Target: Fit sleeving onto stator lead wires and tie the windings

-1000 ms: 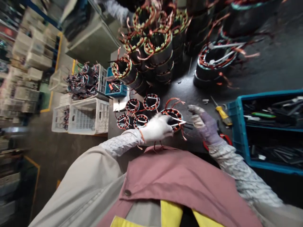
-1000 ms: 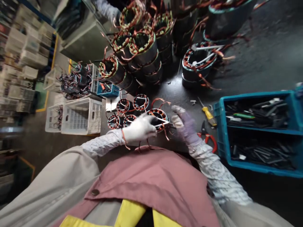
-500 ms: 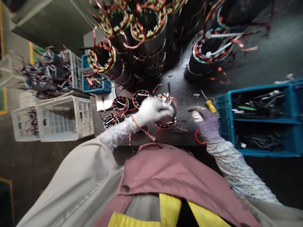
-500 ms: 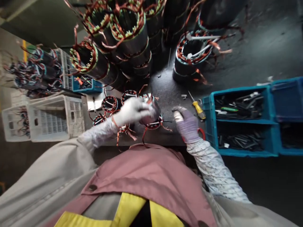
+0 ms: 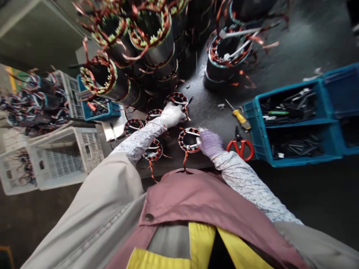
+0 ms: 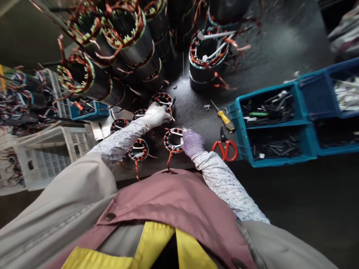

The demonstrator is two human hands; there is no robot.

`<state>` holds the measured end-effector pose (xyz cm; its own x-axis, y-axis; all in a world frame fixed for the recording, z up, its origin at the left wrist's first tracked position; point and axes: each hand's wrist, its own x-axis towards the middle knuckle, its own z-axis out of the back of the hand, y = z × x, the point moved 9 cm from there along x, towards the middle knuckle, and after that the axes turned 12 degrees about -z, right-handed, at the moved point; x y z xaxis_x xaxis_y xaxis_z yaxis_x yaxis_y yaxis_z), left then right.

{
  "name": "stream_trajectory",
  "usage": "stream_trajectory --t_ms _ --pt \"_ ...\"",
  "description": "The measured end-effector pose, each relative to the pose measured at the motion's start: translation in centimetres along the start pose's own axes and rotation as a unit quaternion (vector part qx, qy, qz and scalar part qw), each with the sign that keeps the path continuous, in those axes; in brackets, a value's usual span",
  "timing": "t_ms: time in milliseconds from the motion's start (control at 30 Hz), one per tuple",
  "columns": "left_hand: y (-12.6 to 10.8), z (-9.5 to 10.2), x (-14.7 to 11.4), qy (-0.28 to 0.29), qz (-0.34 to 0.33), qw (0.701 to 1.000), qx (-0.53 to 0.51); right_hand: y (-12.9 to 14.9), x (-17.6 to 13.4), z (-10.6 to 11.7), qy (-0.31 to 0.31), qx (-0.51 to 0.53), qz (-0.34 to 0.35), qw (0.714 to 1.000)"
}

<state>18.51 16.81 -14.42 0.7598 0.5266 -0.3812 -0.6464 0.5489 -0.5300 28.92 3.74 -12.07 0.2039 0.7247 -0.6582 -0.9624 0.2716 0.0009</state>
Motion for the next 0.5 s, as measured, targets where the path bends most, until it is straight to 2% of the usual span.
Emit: stream_trajectory --t_ms 67,167,267,333,400,433,500 --pt "-0.1 -0.5 -1.6 0.011 0.009 1.0 0.013 -0.5 -0.5 0.6 -0.047 0.015 0.028 0.998" --pt "-0.7 0.4 -4.8 -0.035 0.031 0.999 0.019 -0.4 -0.5 1.9 -0.122 0.061 0.05 0.989" --pt "-2.3 1.2 -8.2 -0.113 0.037 0.993 -0.003 0.9 0.8 1.3 -0.098 0.073 0.013 0.992" --pt "-3.4 0.7 -10.2 -0.148 0.035 0.988 -0.033 2.0 1.7 0.6 -0.075 0.079 -0.017 0.994" --pt "-4.1 -0.4 -11.6 -0.169 0.043 0.983 -0.065 2.7 2.1 0.2 -0.088 0.1 -0.027 0.991" --pt "-4.3 -1.0 -12.2 -0.18 0.051 0.979 -0.081 3.0 2.1 0.2 -0.104 0.111 -0.01 0.988" --pt "-4.4 -2.1 -13.2 -0.197 0.067 0.972 -0.109 3.9 1.6 0.2 -0.132 0.12 0.068 0.982"
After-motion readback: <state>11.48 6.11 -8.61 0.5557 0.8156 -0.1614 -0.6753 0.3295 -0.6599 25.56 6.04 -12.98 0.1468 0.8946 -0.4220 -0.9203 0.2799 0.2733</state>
